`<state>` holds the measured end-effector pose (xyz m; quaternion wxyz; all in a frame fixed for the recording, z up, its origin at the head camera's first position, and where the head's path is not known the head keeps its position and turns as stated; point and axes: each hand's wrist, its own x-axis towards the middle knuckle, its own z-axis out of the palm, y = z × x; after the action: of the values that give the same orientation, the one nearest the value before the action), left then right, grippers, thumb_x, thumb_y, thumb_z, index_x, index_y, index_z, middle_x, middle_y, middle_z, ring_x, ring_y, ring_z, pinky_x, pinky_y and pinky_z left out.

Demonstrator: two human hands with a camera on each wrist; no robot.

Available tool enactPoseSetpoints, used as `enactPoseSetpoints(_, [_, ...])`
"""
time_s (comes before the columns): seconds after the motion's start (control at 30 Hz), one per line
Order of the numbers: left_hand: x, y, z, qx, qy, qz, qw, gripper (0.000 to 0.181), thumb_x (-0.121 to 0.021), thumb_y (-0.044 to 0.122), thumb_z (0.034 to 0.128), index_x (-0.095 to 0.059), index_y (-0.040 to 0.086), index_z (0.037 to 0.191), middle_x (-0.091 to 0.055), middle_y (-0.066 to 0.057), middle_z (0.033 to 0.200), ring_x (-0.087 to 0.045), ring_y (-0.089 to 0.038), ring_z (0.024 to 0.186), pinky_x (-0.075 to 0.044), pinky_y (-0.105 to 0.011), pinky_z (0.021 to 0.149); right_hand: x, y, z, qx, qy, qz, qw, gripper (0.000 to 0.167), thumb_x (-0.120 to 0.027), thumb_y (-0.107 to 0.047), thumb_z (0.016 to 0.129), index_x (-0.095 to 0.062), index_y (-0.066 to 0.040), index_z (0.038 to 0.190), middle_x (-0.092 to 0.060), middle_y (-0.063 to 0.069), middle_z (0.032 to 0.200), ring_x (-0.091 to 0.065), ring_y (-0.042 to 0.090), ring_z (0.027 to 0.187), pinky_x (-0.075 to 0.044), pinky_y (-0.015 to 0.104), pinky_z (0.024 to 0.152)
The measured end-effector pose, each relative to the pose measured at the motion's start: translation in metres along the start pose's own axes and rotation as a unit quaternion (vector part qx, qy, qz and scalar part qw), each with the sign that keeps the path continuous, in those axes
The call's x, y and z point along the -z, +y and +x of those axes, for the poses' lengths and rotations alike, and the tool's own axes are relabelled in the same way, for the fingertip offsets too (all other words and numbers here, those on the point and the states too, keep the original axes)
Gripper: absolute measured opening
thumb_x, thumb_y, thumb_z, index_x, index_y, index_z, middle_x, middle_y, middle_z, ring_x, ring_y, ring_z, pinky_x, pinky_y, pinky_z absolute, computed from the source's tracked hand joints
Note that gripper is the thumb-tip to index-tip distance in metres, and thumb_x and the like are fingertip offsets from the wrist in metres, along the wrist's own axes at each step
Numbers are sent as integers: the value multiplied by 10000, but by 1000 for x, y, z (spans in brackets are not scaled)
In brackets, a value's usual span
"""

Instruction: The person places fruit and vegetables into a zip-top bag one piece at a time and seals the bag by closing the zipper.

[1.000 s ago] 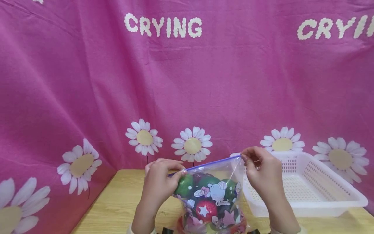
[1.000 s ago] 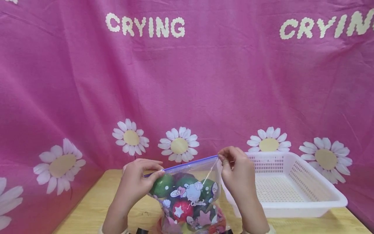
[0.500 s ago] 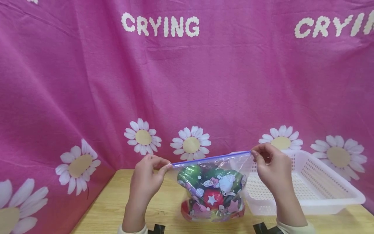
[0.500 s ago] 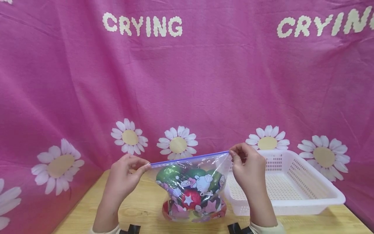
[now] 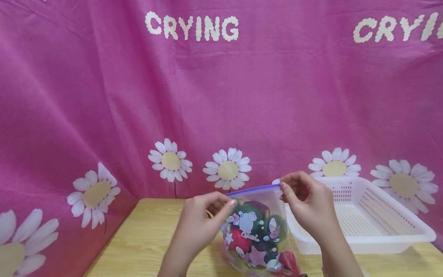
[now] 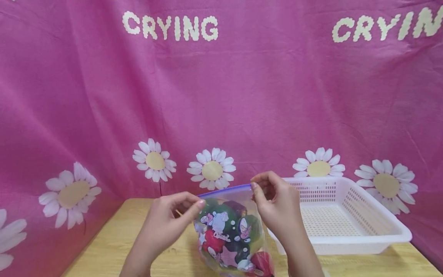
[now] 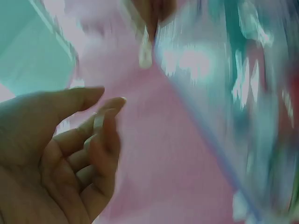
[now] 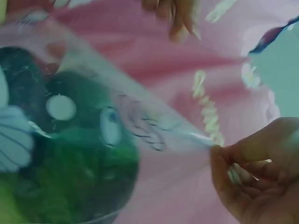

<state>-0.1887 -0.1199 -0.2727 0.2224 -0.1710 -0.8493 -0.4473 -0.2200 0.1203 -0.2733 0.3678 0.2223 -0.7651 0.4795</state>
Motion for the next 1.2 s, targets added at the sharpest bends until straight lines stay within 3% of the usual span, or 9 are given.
enactPoseSetpoints(0.1, [-20,17,-9,-193,-458,143,9987,306,-727,452,923,-771,190,1074,-757,78,948,-672,-51,819,-577,-260,713,-1,-15,-6,113,-444,893,9949,92,-695,104,890,-694,26,939,-710,129,788,-706,126,653,-603,265,616])
enactPoseSetpoints(0.2, [-37,24,-15,-205,26,621,9979,377,-796,501,842,-758,198,1063,-754,89,975,-669,-36,890,-559,-271,752,-3,-28,-14,352,-895,1309,9867,140,-692,130,876,-705,11,949,-735,110,819,-723,133,691,-609,280,630])
enactPoseSetpoints(0.33, [-43,29,-22,5,766,1010,9919,349,-903,445,712,-736,208,905,-714,104,824,-654,-62,802,-531,-281,697,-7,-41,-23,497,-1348,1392,9798,169,-707,88,884,-725,-63,958,-747,21,839,-697,105,683,-590,259,593])
enactPoseSetpoints(0.5, [-35,30,-23,-106,874,1307,9875,269,-931,312,694,-758,163,837,-734,71,762,-674,-79,738,-556,-285,663,-7,-47,-27,898,-1956,1199,9692,218,-683,53,922,-748,-109,1053,-758,-16,957,-719,112,817,-601,247,713])
enactPoseSetpoints(0.67, [-13,20,-13,286,417,1062,9931,161,-879,221,792,-814,124,903,-692,81,695,-593,-69,648,-499,-246,589,3,-38,-20,1440,-2028,529,9671,311,-639,20,962,-737,-165,1192,-749,-68,1125,-697,100,1053,-545,230,927])
enactPoseSetpoints(0.83, [8,8,-7,386,307,545,9973,54,-817,127,856,-813,104,905,-598,62,617,-425,-91,574,-364,-225,500,12,-8,-10,934,-2001,-306,9748,307,-624,-46,990,-691,-133,1276,-722,-41,1215,-686,149,1104,-572,334,919])
enactPoseSetpoints(0.9, [12,3,-4,296,369,332,9983,33,-805,100,865,-812,106,897,-633,57,643,-442,-89,585,-380,-216,506,13,8,-8,615,-2378,-537,9679,328,-615,-94,1007,-643,-83,1333,-686,55,1297,-659,240,1169,-572,414,927])
enactPoseSetpoints(1.07, [14,-9,1,253,753,-10,9968,61,-781,91,889,-807,121,935,-708,45,732,-552,-96,638,-493,-218,570,10,41,-6,124,-3545,-435,9340,502,-587,-170,1032,-445,23,1473,-467,306,1468,-522,510,1265,-530,588,940])
enactPoseSetpoints(1.2, [15,-13,6,409,1138,-431,9917,92,-750,104,918,-795,128,995,-716,7,765,-598,-123,649,-524,-225,589,4,56,-3,113,-3851,-212,9225,517,-595,-116,1014,-419,54,1469,-507,313,1397,-591,474,1166,-573,511,887])
